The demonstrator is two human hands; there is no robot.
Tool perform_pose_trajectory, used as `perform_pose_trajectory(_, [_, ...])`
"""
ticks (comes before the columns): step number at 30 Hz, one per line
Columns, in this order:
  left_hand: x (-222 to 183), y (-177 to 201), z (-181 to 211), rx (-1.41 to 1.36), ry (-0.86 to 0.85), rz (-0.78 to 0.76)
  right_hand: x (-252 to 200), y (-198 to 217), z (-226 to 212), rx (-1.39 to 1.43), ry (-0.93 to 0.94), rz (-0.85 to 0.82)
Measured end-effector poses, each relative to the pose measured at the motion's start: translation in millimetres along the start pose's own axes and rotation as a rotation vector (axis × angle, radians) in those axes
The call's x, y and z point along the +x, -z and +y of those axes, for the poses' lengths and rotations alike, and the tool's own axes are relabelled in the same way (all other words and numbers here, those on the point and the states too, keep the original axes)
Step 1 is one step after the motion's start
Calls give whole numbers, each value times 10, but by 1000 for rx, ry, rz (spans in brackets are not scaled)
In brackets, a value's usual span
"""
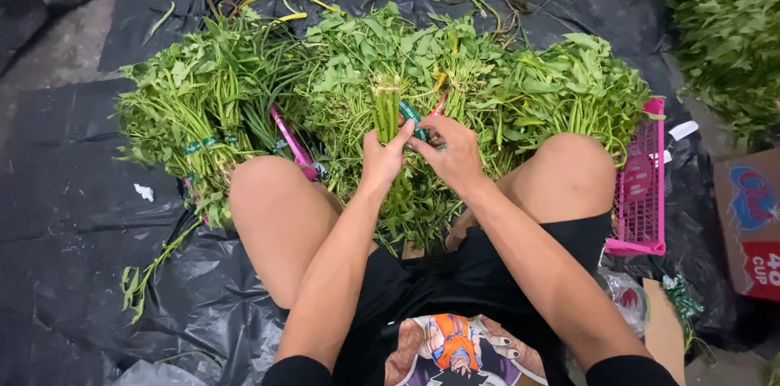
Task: Bundling green leafy vegetables by hand using a tape dispenser while sitting on the floor.
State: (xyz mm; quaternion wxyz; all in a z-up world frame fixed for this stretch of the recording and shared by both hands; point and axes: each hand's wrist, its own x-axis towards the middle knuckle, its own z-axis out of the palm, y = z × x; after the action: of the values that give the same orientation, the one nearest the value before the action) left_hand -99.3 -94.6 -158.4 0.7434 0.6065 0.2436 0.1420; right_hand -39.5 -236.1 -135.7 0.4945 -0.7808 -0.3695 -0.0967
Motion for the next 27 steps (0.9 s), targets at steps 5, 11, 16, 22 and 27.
perform_pose_trajectory(5, [-4, -25, -17, 2, 8, 17, 19, -34, 63, -9, 50, -1])
perform_pose_trajectory(11, [60, 3, -113, 16, 20, 39, 28, -40, 68, -68, 135, 26])
perform_pose_trajectory(16, [13, -22, -37, 1, 9, 49, 16, -28, -1, -85, 106, 75])
perform_pose_trajectory(22, [-13, -11, 21, 20, -11, 21, 43, 21, -57, -119, 128, 45])
perform_pose_trajectory(27, [-9, -9, 17, 22, -9, 44, 41, 1, -67, -126, 162, 55])
